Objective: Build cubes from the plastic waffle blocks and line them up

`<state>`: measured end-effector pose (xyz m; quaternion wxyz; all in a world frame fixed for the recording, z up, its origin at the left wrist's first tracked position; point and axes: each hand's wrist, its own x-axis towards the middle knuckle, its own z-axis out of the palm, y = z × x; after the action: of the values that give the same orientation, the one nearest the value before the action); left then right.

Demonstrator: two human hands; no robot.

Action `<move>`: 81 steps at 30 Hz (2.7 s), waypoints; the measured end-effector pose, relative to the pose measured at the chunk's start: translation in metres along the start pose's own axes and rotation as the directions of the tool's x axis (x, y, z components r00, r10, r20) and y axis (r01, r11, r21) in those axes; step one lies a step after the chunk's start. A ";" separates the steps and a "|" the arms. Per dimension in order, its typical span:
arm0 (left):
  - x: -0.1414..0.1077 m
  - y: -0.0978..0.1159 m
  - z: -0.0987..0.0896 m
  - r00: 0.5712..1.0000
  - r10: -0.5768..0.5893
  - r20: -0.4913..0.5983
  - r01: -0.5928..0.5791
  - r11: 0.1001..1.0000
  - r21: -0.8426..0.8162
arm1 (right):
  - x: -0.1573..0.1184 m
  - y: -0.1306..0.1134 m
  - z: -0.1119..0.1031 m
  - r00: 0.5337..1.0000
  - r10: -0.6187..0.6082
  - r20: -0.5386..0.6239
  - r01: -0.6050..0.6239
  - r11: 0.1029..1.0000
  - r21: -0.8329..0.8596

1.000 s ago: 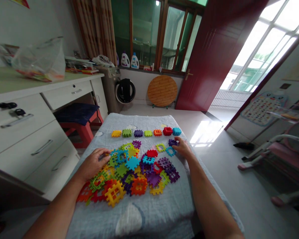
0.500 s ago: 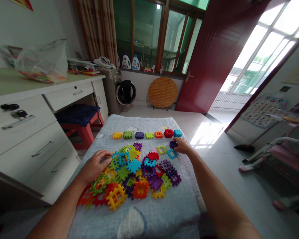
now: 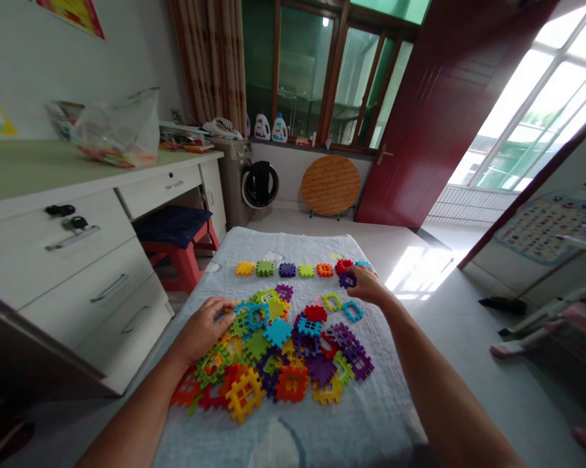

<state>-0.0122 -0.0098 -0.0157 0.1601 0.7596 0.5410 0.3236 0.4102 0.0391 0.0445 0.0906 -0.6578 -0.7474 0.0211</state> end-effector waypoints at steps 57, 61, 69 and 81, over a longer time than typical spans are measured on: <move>-0.004 0.013 -0.006 0.998 -0.039 0.052 0.041 0.998 -0.038 | 0.120 -0.149 0.050 0.923 -0.291 0.252 0.305 0.952 -0.017; -0.004 0.015 -0.007 0.997 -0.046 0.057 0.048 0.998 -0.031 | 0.121 -0.151 0.049 0.920 -0.289 0.263 0.305 0.952 -0.021; -0.004 0.014 -0.007 0.998 -0.046 0.036 0.047 0.998 -0.039 | 0.121 -0.149 0.050 0.919 -0.281 0.276 0.300 0.954 -0.026; -0.004 0.013 -0.006 0.999 -0.029 0.030 0.029 1.000 -0.007 | 0.092 -0.101 -0.002 0.955 -0.295 -0.004 0.292 0.942 0.166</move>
<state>-0.0079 -0.0188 -0.0045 0.1757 0.7559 0.5483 0.3116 0.3005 0.1167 0.0712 0.1390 -0.5291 -0.8336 0.0761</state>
